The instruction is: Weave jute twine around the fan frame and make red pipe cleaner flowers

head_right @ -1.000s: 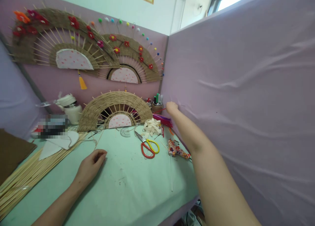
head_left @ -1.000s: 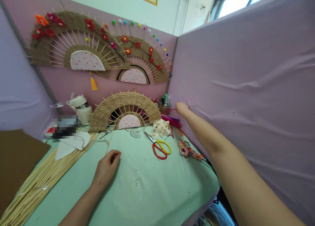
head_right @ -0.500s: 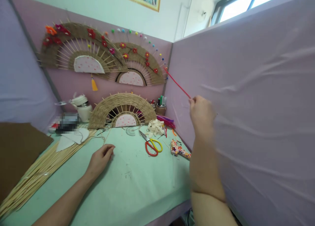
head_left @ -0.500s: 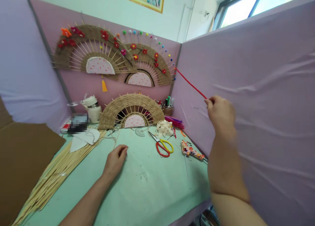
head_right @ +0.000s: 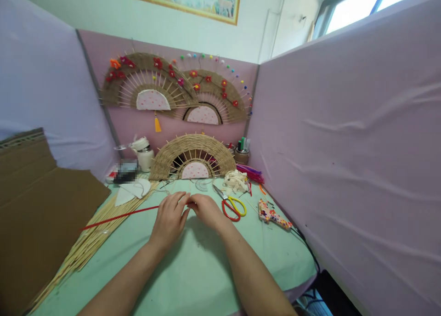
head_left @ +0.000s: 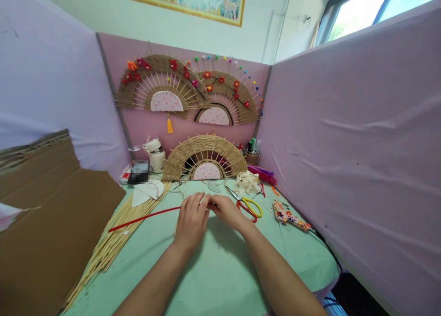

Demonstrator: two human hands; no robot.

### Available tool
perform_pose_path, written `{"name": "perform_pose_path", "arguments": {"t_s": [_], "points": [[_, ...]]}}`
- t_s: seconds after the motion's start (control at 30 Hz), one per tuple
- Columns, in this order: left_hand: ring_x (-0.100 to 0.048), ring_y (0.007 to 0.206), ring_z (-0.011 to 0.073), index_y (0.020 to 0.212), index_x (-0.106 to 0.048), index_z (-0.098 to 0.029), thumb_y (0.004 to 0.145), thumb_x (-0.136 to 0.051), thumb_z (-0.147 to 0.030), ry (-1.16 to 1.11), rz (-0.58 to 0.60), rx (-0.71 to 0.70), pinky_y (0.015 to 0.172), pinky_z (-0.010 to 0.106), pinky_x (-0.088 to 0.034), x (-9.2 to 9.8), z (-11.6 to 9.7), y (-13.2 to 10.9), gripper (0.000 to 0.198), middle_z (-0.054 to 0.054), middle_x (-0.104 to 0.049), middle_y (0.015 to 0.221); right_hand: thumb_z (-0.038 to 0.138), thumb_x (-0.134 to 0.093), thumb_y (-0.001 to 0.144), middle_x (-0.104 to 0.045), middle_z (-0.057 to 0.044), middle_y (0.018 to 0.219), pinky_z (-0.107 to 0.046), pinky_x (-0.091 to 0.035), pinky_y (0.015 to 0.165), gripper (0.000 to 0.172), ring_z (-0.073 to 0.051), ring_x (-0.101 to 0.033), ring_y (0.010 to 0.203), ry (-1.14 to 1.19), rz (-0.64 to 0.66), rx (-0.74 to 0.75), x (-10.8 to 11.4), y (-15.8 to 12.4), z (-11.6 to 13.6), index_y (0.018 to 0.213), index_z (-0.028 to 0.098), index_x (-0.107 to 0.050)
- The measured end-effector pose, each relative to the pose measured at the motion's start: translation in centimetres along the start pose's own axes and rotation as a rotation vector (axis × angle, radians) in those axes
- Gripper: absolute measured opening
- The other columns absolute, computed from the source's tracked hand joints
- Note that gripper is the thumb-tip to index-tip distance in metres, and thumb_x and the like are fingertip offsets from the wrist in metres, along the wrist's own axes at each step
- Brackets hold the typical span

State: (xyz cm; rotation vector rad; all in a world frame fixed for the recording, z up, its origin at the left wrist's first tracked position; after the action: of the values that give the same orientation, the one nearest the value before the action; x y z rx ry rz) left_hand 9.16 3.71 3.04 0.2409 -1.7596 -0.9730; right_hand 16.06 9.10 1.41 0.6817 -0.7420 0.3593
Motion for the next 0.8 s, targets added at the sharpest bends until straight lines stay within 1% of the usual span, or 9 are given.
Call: {"name": "perform_pose_path", "arguments": {"t_s": [0.1, 0.17, 0.3, 0.37, 0.43, 0.53, 0.63, 0.7, 0.8], "points": [[-0.054, 0.1, 0.0231, 0.124, -0.047, -0.016, 0.088, -0.04, -0.02, -0.004, 0.164, 0.082, 0.086, 0.038, -0.041, -2.2, 1.4, -0.3, 0.037, 0.013, -0.06, 0.109, 0.016, -0.05, 0.086, -0.067, -0.005, 0.094, -0.026, -0.043, 0.078, 0.018, -0.016, -0.06, 0.085, 0.016, 0.025, 0.0, -0.8, -0.3, -0.3, 0.097, 0.018, -0.064], [-0.056, 0.092, 0.0219, 0.12, -0.05, -0.016, 0.089, -0.038, -0.02, -0.017, 0.263, 0.115, 0.08, 0.035, -0.042, -3.2, 1.9, -0.6, 0.034, 0.011, -0.063, 0.097, 0.018, -0.051, 0.086, -0.067, -0.005, 0.091, -0.026, -0.043, 0.077, 0.017, -0.016, -0.059, 0.084, -0.011, 0.055, -0.013, -1.1, -0.3, -0.6, 0.096, 0.018, -0.065], [-0.054, 0.085, 0.0219, 0.102, -0.059, -0.018, 0.088, -0.038, -0.019, 0.047, 0.365, 0.152, 0.074, 0.033, -0.039, -3.1, 2.1, -0.7, 0.025, 0.009, -0.062, 0.086, 0.021, -0.051, 0.087, -0.066, -0.005, 0.091, -0.025, -0.042, 0.075, 0.016, -0.016, -0.059, 0.085, -0.113, 0.076, -0.048, -1.1, -0.6, -1.3, 0.095, 0.019, -0.065], [-0.054, 0.083, 0.022, 0.095, -0.061, -0.018, 0.087, -0.04, -0.018, 0.102, 0.386, 0.167, 0.072, 0.032, -0.037, -2.7, 2.2, -0.5, 0.023, 0.009, -0.062, 0.085, 0.023, -0.051, 0.087, -0.065, -0.005, 0.091, -0.025, -0.041, 0.075, 0.017, -0.016, -0.058, 0.085, -0.17, 0.055, -0.077, -0.7, -0.8, -2.0, 0.094, 0.02, -0.066], [-0.053, 0.083, 0.0223, 0.094, -0.061, -0.019, 0.085, -0.041, -0.016, 0.149, 0.391, 0.18, 0.07, 0.032, -0.036, -2.4, 2.5, -0.4, 0.022, 0.009, -0.062, 0.084, 0.024, -0.05, 0.088, -0.064, -0.006, 0.09, -0.026, -0.041, 0.075, 0.017, -0.017, -0.057, 0.085, -0.229, 0.038, -0.116, -0.2, -1.2, -3.0, 0.093, 0.019, -0.066], [-0.054, 0.084, 0.0227, 0.091, -0.061, -0.019, 0.085, -0.04, -0.015, 0.188, 0.391, 0.196, 0.069, 0.032, -0.036, -2.5, 2.9, -0.5, 0.022, 0.008, -0.062, 0.083, 0.027, -0.052, 0.087, -0.063, -0.009, 0.097, -0.029, -0.041, 0.082, 0.018, -0.02, -0.055, 0.094, -0.331, 0.006, -0.191, 1.1, -1.6, -4.9, 0.096, 0.017, -0.065], [-0.055, 0.084, 0.0223, 0.087, -0.061, -0.019, 0.087, -0.037, -0.018, 0.185, 0.393, 0.21, 0.068, 0.031, -0.035, -3.2, 3.3, -0.7, 0.025, 0.008, -0.062, 0.082, 0.028, -0.056, 0.084, -0.058, -0.013, 0.111, -0.033, -0.038, 0.09, 0.028, -0.023, -0.051, 0.103, -0.456, -0.014, -0.3, 3.3, -1.2, -7.4, 0.109, 0.015, -0.06], [-0.055, 0.084, 0.0219, 0.086, -0.062, -0.019, 0.089, -0.035, -0.021, 0.167, 0.398, 0.217, 0.068, 0.03, -0.034, -3.5, 3.3, -0.8, 0.027, 0.008, -0.062, 0.081, 0.029, -0.057, 0.083, -0.053, -0.014, 0.119, -0.035, -0.036, 0.093, 0.034, -0.024, -0.047, 0.109, -0.544, 0.001, -0.389, 4.9, -0.2, -9.4, 0.114, 0.015, -0.057], [-0.056, 0.083, 0.0218, 0.086, -0.062, -0.018, 0.09, -0.034, -0.025, 0.14, 0.405, 0.233, 0.066, 0.03, -0.034, -3.7, 3.3, -1.0, 0.029, 0.008, -0.062, 0.08, 0.03, -0.053, 0.085, -0.04, -0.015, 0.135, -0.035, -0.03, 0.099, 0.043, -0.025, -0.036, 0.122, -0.645, -0.001, -0.433, 7.2, 2.0, -12.0, 0.125, 0.015, -0.049]]}}
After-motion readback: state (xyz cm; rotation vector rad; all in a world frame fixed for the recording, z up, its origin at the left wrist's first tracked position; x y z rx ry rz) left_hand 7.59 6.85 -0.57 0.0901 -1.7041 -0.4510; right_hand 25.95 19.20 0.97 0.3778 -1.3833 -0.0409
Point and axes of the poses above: each hand's wrist, its own y-axis towards the middle knuckle, its own x-axis out of the back of the hand, z = x × y, the point moved 10 cm from there along y, towards the middle knuckle
